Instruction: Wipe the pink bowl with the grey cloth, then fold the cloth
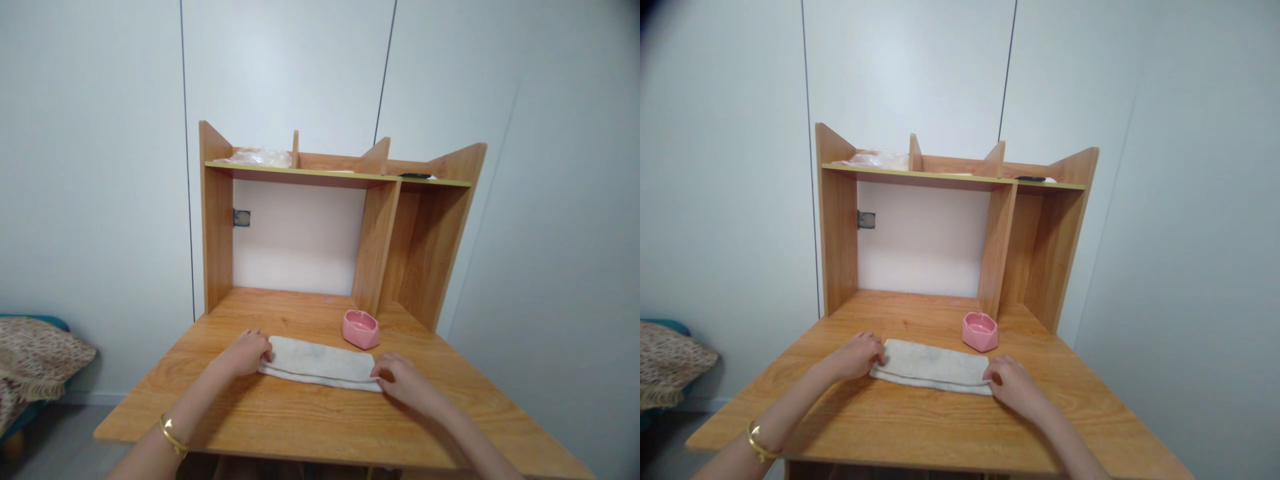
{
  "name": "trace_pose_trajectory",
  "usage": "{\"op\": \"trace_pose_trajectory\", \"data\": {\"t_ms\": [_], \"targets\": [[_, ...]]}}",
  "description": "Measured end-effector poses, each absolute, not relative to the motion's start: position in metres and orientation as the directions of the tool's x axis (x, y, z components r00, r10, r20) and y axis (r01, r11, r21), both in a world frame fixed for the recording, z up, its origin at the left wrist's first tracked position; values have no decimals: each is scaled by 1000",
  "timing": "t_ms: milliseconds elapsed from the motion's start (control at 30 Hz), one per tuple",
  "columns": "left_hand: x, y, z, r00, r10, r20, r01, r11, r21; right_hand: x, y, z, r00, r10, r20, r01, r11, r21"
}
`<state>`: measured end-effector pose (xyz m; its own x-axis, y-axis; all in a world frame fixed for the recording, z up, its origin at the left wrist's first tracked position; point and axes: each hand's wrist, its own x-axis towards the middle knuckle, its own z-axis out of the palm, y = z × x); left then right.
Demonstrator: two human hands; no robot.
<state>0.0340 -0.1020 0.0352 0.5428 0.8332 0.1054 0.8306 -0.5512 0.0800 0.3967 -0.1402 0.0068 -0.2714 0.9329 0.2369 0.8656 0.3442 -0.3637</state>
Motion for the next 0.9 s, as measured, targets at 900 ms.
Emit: {"op": "trace_pose_trajectory", "data": {"t_ms": [900], "targets": [[137, -170, 0, 479, 840, 253, 836, -525, 160, 368, -107, 30, 122, 991, -54, 592, -116, -798]]}}
